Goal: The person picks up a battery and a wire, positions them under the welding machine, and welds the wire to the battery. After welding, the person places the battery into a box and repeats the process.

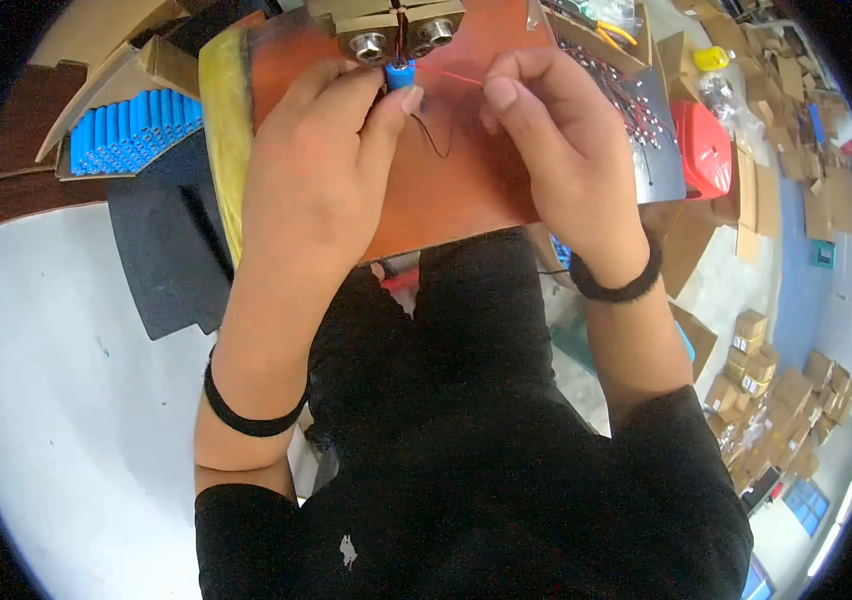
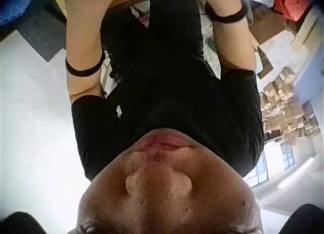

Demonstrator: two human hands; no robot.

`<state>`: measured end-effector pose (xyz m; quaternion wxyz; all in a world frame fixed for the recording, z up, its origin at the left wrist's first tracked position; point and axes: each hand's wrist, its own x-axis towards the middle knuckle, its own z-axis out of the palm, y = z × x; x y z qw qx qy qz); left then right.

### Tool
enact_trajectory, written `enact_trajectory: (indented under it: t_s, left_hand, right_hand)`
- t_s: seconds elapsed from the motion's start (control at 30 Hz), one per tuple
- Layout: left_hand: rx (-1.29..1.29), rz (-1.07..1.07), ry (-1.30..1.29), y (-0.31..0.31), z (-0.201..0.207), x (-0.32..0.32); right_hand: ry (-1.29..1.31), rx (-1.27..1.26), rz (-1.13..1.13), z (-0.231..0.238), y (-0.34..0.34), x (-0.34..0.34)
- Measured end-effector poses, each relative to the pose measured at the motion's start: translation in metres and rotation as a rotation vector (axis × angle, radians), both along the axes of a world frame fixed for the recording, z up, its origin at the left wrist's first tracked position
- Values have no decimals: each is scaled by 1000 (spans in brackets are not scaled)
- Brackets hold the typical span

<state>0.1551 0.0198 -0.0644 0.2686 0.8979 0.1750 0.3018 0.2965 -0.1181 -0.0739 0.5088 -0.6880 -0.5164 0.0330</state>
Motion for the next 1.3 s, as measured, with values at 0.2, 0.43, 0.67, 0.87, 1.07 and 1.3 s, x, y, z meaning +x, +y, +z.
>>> enact_trajectory:
  t_s: [0.2, 0.43, 0.67, 0.87, 1.07, 1.3]
  left_hand:
    - [-56, 26, 40, -1, 1, -3]
    - [-24, -40, 22, -4, 3, -8]
    - [456, 43, -63, 74, 10, -82]
    - [945, 359, 789, 147, 2, -103]
    - [969, 316, 1010, 181, 7, -100]
    - [924, 378, 679, 145, 32, -137]
  right_hand:
    - [444, -70, 60, 9, -1, -14]
    - [544, -48, 66, 22, -13, -13]
    - [450, 1, -265, 45, -129, 15]
    - [399, -279, -583, 4, -235, 45]
    - [277, -671, -707, -113, -314, 74]
    - [-269, -380, -671, -84, -229, 80]
